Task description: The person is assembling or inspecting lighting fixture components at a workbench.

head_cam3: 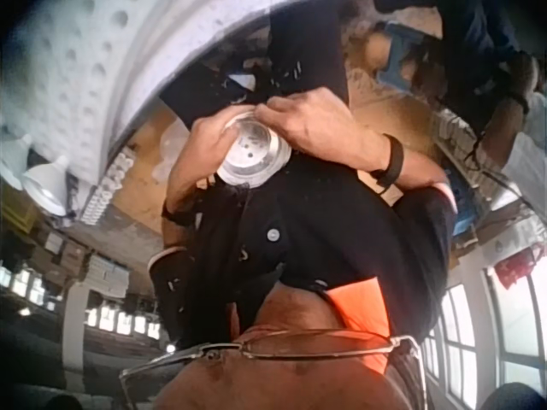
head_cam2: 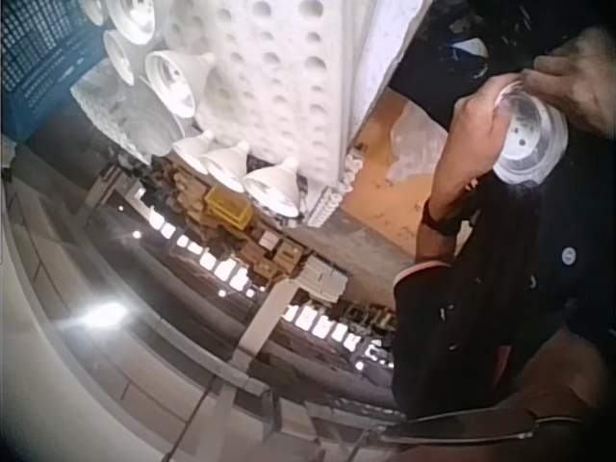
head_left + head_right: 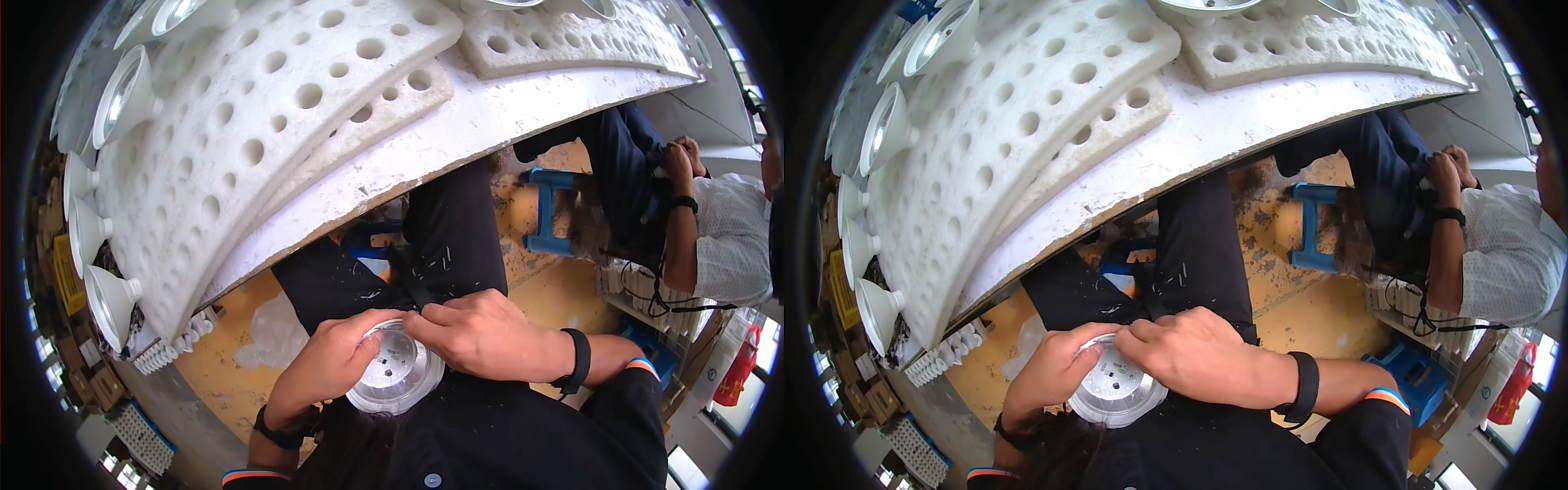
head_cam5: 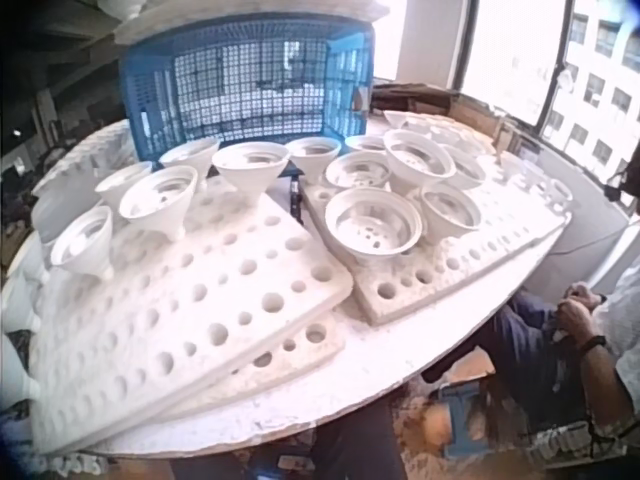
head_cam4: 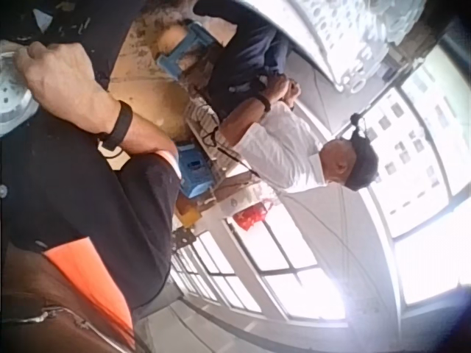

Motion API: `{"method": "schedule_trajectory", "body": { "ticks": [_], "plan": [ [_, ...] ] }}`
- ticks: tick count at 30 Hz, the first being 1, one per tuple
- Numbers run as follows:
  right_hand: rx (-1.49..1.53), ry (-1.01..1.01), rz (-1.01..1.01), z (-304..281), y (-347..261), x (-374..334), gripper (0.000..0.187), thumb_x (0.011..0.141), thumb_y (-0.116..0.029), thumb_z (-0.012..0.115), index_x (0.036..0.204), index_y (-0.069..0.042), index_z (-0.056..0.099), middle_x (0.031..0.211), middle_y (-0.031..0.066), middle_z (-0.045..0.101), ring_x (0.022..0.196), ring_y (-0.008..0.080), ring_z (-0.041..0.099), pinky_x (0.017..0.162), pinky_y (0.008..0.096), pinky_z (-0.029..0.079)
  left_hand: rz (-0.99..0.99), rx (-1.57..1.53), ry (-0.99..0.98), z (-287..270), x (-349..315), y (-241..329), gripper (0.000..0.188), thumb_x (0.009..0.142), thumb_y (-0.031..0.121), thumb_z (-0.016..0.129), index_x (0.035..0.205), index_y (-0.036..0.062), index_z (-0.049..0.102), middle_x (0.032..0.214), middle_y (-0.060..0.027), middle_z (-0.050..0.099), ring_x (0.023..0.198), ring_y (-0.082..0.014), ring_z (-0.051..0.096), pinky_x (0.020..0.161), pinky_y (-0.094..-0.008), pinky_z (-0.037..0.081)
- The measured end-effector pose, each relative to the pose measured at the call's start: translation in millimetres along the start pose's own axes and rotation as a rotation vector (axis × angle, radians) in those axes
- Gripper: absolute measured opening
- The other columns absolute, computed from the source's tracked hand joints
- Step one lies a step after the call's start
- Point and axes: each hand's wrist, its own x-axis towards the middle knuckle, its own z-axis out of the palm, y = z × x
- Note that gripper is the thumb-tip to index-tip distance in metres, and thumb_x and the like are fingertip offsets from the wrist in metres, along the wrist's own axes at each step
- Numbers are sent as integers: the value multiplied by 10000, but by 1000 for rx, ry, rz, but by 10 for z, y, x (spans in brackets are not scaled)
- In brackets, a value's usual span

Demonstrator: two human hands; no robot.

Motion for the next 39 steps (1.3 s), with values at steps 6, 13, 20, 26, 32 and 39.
{"method": "schedule_trajectory", "body": {
  "ticks": [6,13,20,26,32,39],
  "plan": [
    [-20,-101,64,-117,5,-69,160,739,-77,616,878,-40,545,726,82,591,628,242,659,506,347,512,-26,-34,-10,22,7,2,336,888,20,477,1212,-12,559,1056,-230,653,982,-357,655,844,-368,505],
    [13,-111,-53,-72,48,129,242,756,-89,615,985,-15,594,756,98,636,626,267,665,509,357,516,-41,9,18,17,3,-15,330,884,19,473,1202,-8,555,1017,-240,652,958,-376,653,824,-383,507],
    [8,-141,-24,-121,134,75,251,770,-109,610,1012,-41,614,731,85,640,633,257,668,514,352,519,-10,10,-56,-13,64,11,333,870,12,485,1195,-11,555,1025,-240,648,969,-391,639,826,-400,507],
    [16,-120,-62,-163,86,129,217,775,-111,606,982,-45,613,711,84,635,621,251,666,506,355,514,-1,49,-49,-21,63,-27,343,859,19,511,1198,-4,555,1018,-235,650,960,-395,638,816,-405,507],
    [13,-106,-123,-109,57,212,205,771,-93,586,966,-33,611,734,84,641,623,257,667,497,345,511,-54,57,-79,-15,143,13,361,846,40,535,1204,4,557,1023,-234,651,962,-403,631,811,-407,506],
    [-40,-192,4,-203,113,127,150,755,-85,583,892,-26,597,737,84,635,624,253,663,502,341,510,-34,10,-65,16,172,-43,571,786,79,606,1338,40,466,1090,-204,661,1011,-371,639,860,-377,503]
  ]
}}
